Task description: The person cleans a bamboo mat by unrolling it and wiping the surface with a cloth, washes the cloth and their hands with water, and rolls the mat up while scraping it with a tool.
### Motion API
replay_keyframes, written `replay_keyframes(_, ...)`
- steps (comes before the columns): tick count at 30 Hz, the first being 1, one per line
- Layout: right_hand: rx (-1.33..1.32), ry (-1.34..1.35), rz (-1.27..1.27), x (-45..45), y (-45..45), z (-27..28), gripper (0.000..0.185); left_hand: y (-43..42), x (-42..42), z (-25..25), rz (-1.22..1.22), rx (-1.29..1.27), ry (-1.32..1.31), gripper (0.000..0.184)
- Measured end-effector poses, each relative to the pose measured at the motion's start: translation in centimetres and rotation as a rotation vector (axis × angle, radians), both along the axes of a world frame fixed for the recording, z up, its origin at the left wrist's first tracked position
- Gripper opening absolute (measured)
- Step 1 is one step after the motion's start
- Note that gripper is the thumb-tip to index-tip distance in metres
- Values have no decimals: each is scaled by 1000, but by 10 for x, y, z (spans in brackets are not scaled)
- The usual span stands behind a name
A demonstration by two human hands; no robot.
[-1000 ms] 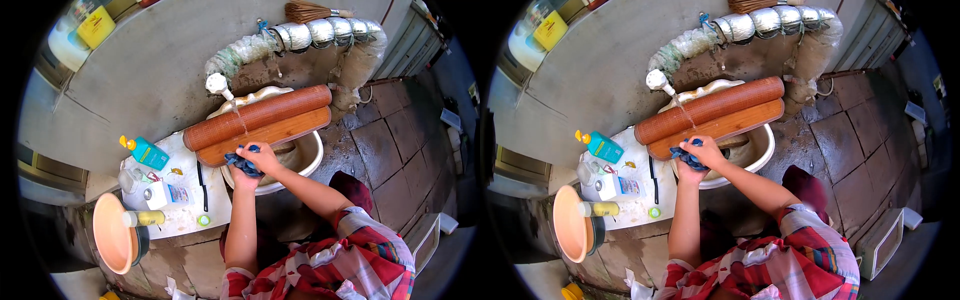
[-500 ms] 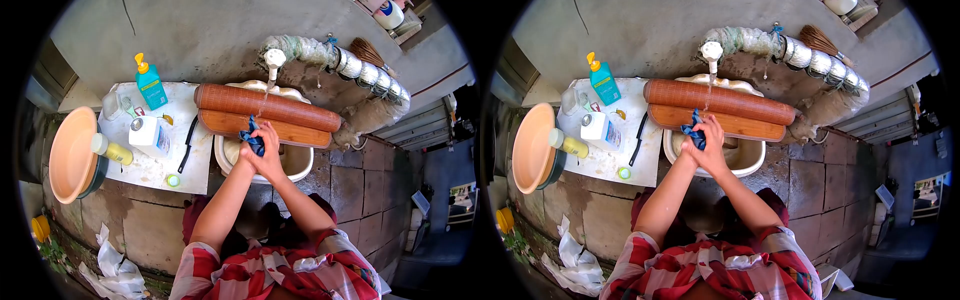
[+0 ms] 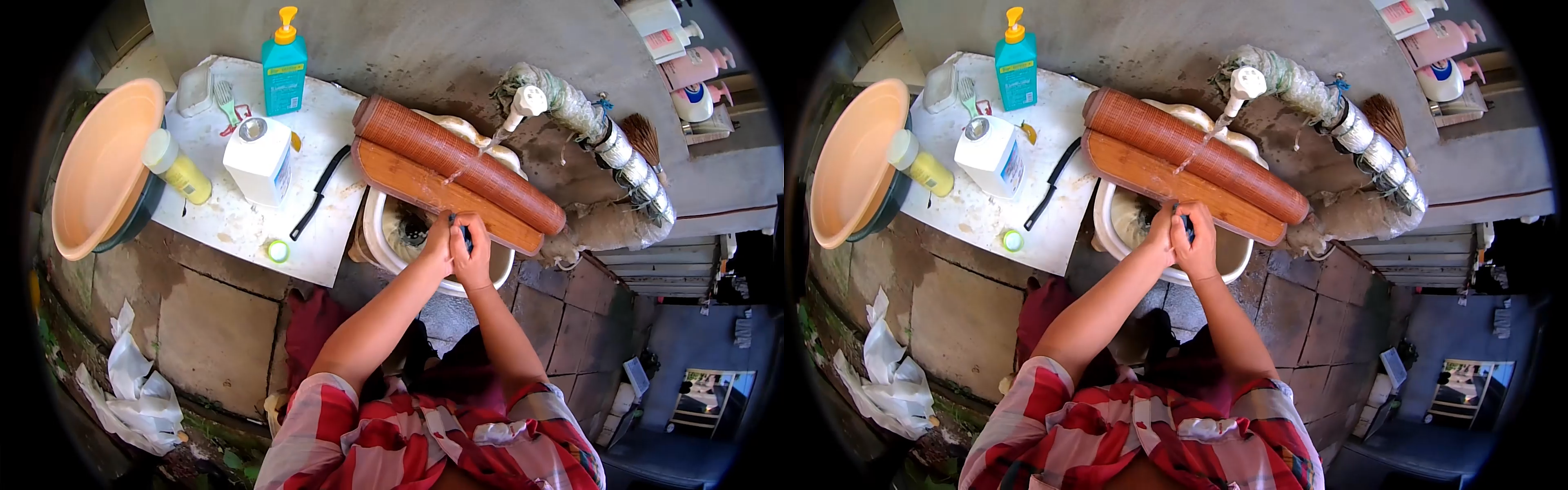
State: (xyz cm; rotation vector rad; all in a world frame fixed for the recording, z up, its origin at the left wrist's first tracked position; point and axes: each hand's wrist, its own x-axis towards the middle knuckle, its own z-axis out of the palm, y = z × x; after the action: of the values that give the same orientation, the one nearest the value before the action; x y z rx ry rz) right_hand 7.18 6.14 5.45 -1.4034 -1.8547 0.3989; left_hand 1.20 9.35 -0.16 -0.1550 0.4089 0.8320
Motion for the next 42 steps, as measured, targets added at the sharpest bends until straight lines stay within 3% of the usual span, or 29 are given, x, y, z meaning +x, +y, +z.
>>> replay_keyframes(2,-183,167,-183,-9,0,-1,8,-4,12,-17,92,81,26,34)
replay_keyframes(4,-188,203,-197,-14,1,-6,11,-9,7,-9,186,171,67,30)
replay_keyframes(6,-211,396,-261,-14,4,-17,12,-12,-1,3,124,153,282,29)
replay_keyframes(8,-170,416,-260,-10,7,-29,14,-12,-2,12,161,55,266,34)
replay_keyframes(11,-265,609,-397,-9,12,-29,20,-12,-7,24,99,-75,466,36)
replay_keyframes(13,-308,713,-441,-5,17,-32,25,-10,2,7,68,52,615,34)
replay_keyframes(15,-346,825,-486,-2,20,-28,31,-5,34,-53,61,97,690,37)
replay_keyframes(17,-418,788,-570,3,26,-13,42,-2,34,-42,55,154,765,41)
replay_keyframes(19,-266,588,-555,41,39,-28,49,-6,-1,35,44,41,574,45)
replay_keyframes(20,-202,488,-549,49,41,-22,50,-4,1,33,39,54,575,45)
replay_keyframes(21,-141,463,-561,56,44,-15,55,0,3,24,57,233,673,50)
replay_keyframes(22,-74,204,-661,67,47,-6,57,4,-4,28,79,412,766,57)
replay_keyframes(23,-67,94,-678,77,47,2,58,10,-16,27,-22,464,529,58)
replay_keyframes(26,-79,-40,-696,85,46,35,58,21,-12,9,-17,521,440,27)
replay_keyframes(28,-92,-61,-706,90,46,49,57,22,-16,14,14,492,424,21)
replay_keyframes(30,-209,22,-666,97,49,55,54,25,-19,21,133,432,397,14)
replay_keyframes(31,-260,315,-675,106,54,48,49,28,-21,23,193,421,398,14)
replay_keyframes(34,-327,419,-562,136,59,40,44,42,-36,26,419,332,383,15)
replay_keyframes(35,-394,655,-546,144,59,43,35,49,-44,21,480,266,369,15)
replay_keyframes(36,-385,662,-547,150,57,46,35,55,-51,14,543,200,354,15)
replay_keyframes(38,-456,1268,-697,161,54,47,28,63,-64,16,612,37,389,18)
replay_keyframes(42,-168,1430,-790,140,37,30,29,69,-72,9,665,-3,267,21)
